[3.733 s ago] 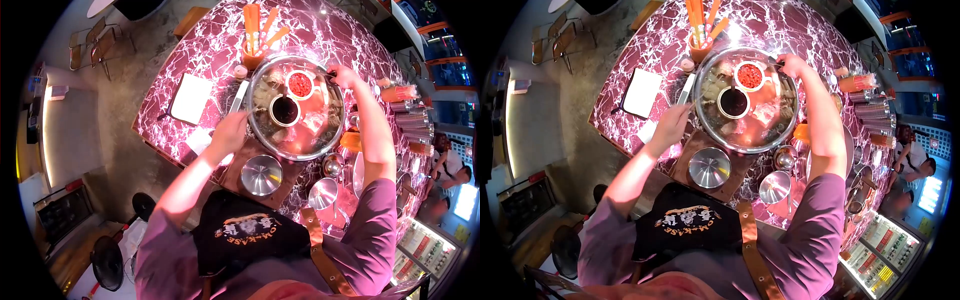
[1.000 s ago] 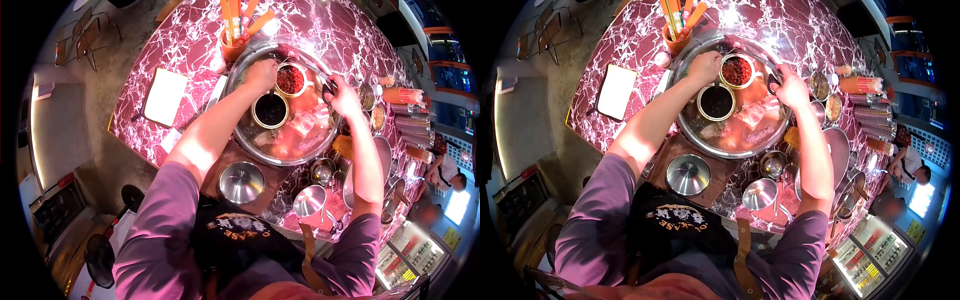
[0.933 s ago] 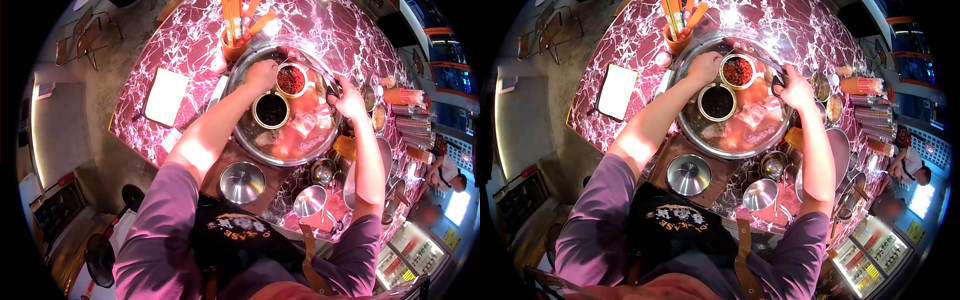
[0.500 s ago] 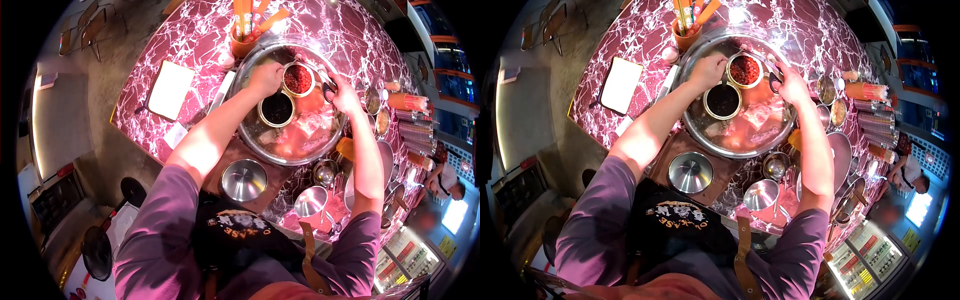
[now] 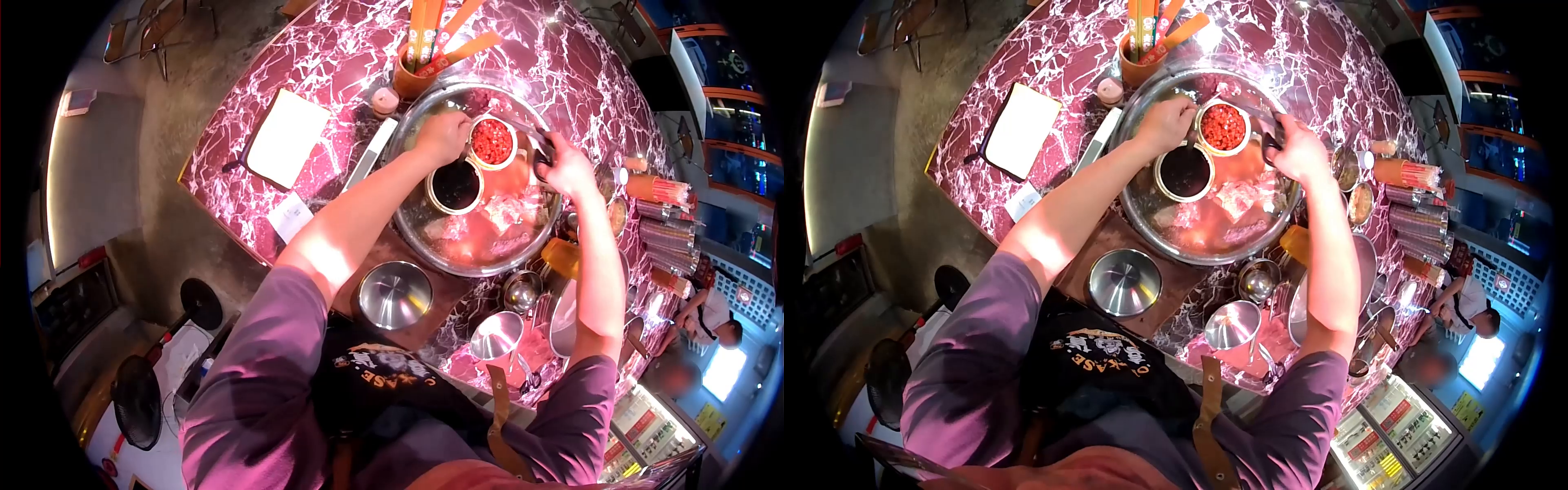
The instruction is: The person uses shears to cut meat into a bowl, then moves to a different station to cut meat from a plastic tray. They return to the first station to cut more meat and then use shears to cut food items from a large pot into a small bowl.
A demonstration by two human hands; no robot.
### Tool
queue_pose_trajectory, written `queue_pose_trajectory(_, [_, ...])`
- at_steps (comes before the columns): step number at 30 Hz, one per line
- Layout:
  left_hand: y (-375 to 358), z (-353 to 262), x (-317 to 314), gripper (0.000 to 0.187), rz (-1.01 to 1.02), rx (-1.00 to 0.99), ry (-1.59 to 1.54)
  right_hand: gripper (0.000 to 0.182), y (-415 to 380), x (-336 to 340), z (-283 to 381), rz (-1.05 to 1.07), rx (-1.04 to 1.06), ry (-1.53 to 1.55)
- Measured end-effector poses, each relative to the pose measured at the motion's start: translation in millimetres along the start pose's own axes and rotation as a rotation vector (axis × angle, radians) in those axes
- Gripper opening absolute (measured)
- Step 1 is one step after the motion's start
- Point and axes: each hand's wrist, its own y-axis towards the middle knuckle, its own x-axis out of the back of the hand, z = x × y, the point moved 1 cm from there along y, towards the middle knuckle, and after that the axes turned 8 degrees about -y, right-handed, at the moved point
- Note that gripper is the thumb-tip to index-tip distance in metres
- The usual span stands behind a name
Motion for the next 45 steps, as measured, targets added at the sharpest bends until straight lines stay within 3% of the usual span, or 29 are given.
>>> queue_pose_trajectory(1, [0.6, -2.2, 0.1, 0.026, 0.032, 0.068, -0.069, 0.062, 7.9, -9.3, 2.7, -0.048, 0.037, -0.041])
queue_pose_trajectory(7, [-6.2, -14.1, 20.9, 0.025, -0.09, -0.015, -0.046, 0.053, -8.1, -15.8, -4.8, -0.146, 0.114, 0.119])
queue_pose_trajectory(11, [-27.5, -38.7, 54.7, 0.028, 0.084, 0.105, -0.362, 0.062, -108.3, -13.0, -7.4, -0.216, 0.002, 0.278])
queue_pose_trajectory(12, [-39.0, -49.9, 65.5, 0.026, 0.098, 0.012, -0.349, 0.064, -140.2, -10.6, 2.6, -0.225, -0.047, 0.267])
queue_pose_trajectory(13, [-53.5, -61.2, 77.9, 0.026, 0.157, 0.089, -0.447, 0.07, -171.7, -7.6, 14.9, -0.137, -0.16, 0.347])
queue_pose_trajectory(14, [-69.8, -68.2, 89.7, 0.025, 0.219, 0.177, -0.54, 0.07, -204.0, -6.8, 29.5, -0.183, -0.179, 0.38])
queue_pose_trajectory(18, [-153.5, -74.8, 134.2, 0.025, 0.373, 0.181, -0.454, 0.07, -301.1, -26.9, 93.6, -0.225, -0.281, 0.414])
queue_pose_trajectory(21, [-230.5, -72.7, 156.3, 0.024, 0.457, 0.238, -0.439, 0.068, -342.1, -33.9, 149.8, -0.1, -0.311, 0.398])
queue_pose_trajectory(22, [-252.0, -77.4, 163.1, 0.024, 0.498, 0.25, -0.378, 0.069, -351.2, -44.6, 163.3, -0.164, -0.253, 0.396])
queue_pose_trajectory(23, [-270.8, -68.2, 164.7, 0.025, 0.509, 0.101, -0.28, 0.069, -357.8, -55.0, 173.9, -0.109, -0.268, 0.41])
queue_pose_trajectory(28, [-330.6, -36.8, 162.6, 0.026, 0.617, 0.141, -0.155, 0.059, -395.1, -109.1, 199.8, 0.021, -0.283, 0.494])
queue_pose_trajectory(30, [-336.9, -27.6, 160.7, 0.025, 0.608, 0.275, -0.221, 0.056, -417.7, -119.4, 195.4, 0.042, -0.263, 0.439])
queue_pose_trajectory(32, [-337.7, -23.4, 157.4, 0.023, 0.592, 0.326, -0.323, 0.056, -433.5, -119.0, 189.0, 0.155, -0.396, 0.548])
queue_pose_trajectory(33, [-336.8, -25.5, 159.4, 0.022, 0.602, 0.493, -0.435, 0.056, -433.2, -112.8, 192.5, 0.156, -0.394, 0.544])
queue_pose_trajectory(34, [-335.7, -28.4, 161.6, 0.021, 0.613, 0.658, -0.543, 0.057, -431.1, -102.9, 199.8, 0.137, -0.399, 0.478])
queue_pose_trajectory(38, [-333.0, -28.0, 167.4, 0.019, 0.634, 0.852, -0.728, 0.061, -409.5, -111.4, 216.6, 0.001, -0.336, 0.517])
queue_pose_trajectory(40, [-331.4, -26.2, 169.1, 0.019, 0.617, 0.866, -0.73, 0.059, -408.8, -120.4, 212.0, 0.008, -0.309, 0.587])
queue_pose_trajectory(42, [-329.5, -19.9, 174.3, 0.019, 0.589, 0.882, -0.734, 0.057, -419.6, -118.5, 207.5, -0.017, -0.184, 0.458])
queue_pose_trajectory(45, [-327.4, -5.3, 173.9, 0.018, 0.608, 0.787, -0.663, 0.061, -420.5, -95.7, 207.0, 0.042, -0.238, 0.375])
